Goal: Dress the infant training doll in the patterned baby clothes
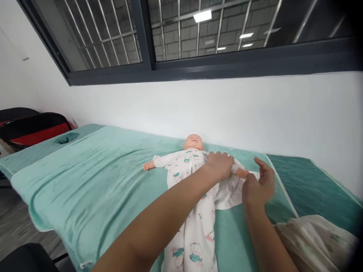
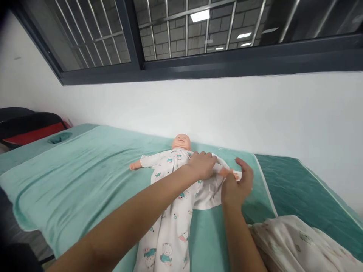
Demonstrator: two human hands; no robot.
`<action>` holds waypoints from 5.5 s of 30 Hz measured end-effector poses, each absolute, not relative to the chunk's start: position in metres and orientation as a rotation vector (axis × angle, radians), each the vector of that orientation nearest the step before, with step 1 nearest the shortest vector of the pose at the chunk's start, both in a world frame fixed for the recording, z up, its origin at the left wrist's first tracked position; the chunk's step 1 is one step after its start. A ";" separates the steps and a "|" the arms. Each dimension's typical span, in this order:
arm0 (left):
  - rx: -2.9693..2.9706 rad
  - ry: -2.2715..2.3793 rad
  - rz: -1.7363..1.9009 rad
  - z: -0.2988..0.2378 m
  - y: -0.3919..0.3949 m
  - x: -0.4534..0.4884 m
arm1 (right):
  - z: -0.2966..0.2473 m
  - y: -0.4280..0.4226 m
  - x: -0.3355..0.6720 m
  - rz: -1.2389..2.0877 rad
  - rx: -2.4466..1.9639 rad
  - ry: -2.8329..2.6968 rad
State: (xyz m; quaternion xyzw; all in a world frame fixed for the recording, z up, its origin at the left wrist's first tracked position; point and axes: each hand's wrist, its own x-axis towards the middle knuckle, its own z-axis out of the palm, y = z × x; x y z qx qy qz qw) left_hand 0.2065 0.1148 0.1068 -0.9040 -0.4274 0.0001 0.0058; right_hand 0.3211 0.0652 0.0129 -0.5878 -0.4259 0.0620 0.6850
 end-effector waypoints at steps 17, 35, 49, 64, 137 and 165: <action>-2.715 -1.969 -2.047 0.030 0.106 0.038 | 0.037 0.068 0.243 0.861 -1.271 -1.283; -2.731 -1.894 -2.185 0.025 0.153 0.052 | 0.038 0.119 0.250 1.123 -1.223 -1.141; -2.530 -1.377 -1.565 0.032 0.138 0.051 | 0.028 0.102 0.244 0.340 -1.402 -1.361; -2.292 -1.862 -1.256 0.022 0.123 0.041 | 0.015 0.031 0.268 0.532 -1.333 -1.498; -2.223 -2.023 -2.126 0.002 0.067 0.050 | 0.004 0.069 0.265 0.658 -1.423 -1.568; -2.521 -1.582 -1.817 0.014 0.015 0.043 | 0.022 0.038 0.240 -0.230 -1.177 -1.899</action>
